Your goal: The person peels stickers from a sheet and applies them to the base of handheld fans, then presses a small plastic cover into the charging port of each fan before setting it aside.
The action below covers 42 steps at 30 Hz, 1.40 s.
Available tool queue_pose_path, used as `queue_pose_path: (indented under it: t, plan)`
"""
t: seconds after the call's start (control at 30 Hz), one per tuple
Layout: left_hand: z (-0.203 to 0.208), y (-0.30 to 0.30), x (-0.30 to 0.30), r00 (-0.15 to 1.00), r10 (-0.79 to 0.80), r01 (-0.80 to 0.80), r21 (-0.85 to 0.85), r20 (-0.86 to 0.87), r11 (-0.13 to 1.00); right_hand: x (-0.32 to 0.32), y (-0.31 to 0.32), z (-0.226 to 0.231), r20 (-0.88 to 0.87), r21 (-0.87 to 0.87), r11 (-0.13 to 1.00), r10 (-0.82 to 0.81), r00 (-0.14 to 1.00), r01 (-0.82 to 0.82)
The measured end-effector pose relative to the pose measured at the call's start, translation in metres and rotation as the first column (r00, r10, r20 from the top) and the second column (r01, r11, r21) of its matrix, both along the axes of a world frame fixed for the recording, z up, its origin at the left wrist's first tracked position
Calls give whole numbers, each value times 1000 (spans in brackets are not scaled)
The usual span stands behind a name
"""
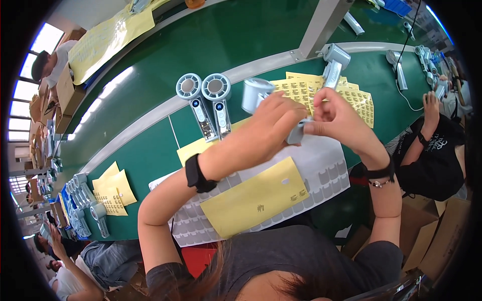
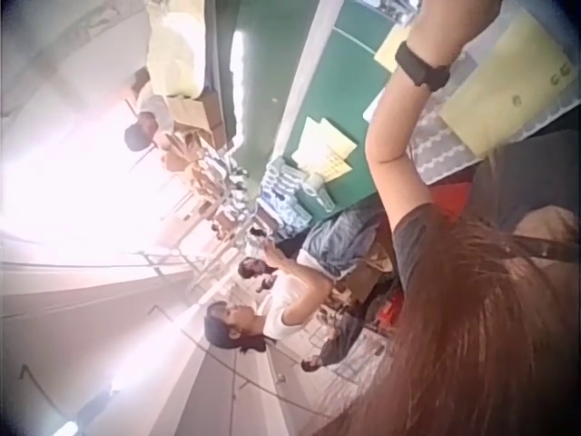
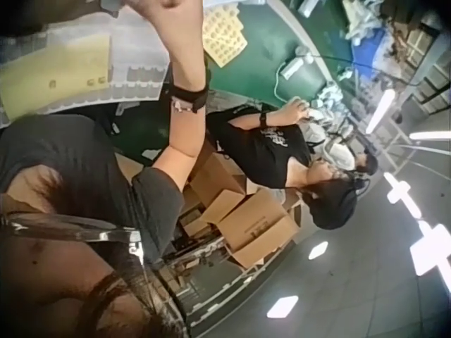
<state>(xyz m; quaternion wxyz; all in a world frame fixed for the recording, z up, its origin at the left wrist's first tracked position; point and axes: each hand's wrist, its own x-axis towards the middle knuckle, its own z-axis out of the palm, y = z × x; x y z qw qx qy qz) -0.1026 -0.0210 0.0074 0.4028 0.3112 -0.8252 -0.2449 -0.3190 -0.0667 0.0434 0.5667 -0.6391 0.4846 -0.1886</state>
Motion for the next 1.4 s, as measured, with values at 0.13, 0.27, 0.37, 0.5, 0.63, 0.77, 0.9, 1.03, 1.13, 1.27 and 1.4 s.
queue_pose_path:
  t: [0.13,0.27,0.37,0.5,0.63,0.77,0.9,1.03,1.13,1.27,1.4]
  plan:
    - [1,-18,15,849,52,56,-186,526,981,-22,12,-43,118,-4,994,-108,987,109]
    - [-22,-17,20,722,95,53,-192,685,980,-47,54,-53,-192,-567,823,-147,970,12]
    - [-26,-14,23,776,109,3,-176,622,984,-68,92,-68,-234,-762,647,-236,943,-27]
    - [0,0,49,755,143,-133,-65,640,989,-71,121,-73,-306,-821,555,-231,924,-133]
    - [17,18,77,640,163,-284,33,751,958,-67,128,-72,-318,-749,657,-248,915,-82]
    - [18,32,95,615,123,-221,20,779,975,-75,137,-81,-211,-703,709,-283,936,55]
    - [17,38,91,615,133,-140,-57,777,988,-72,145,-89,-255,-796,606,-322,912,-9]
    - [9,40,85,566,123,-89,-87,815,992,-75,143,-88,-235,-758,652,-273,933,0]
    - [-1,36,81,497,137,-54,-127,857,990,-73,144,-86,-280,-785,618,-285,917,-47]
    - [1,29,88,564,178,-28,-197,806,980,-74,142,-84,-291,-784,618,-281,914,-60]
    - [22,18,92,831,231,-180,-149,505,972,-74,138,-81,-222,-720,692,-305,926,55]
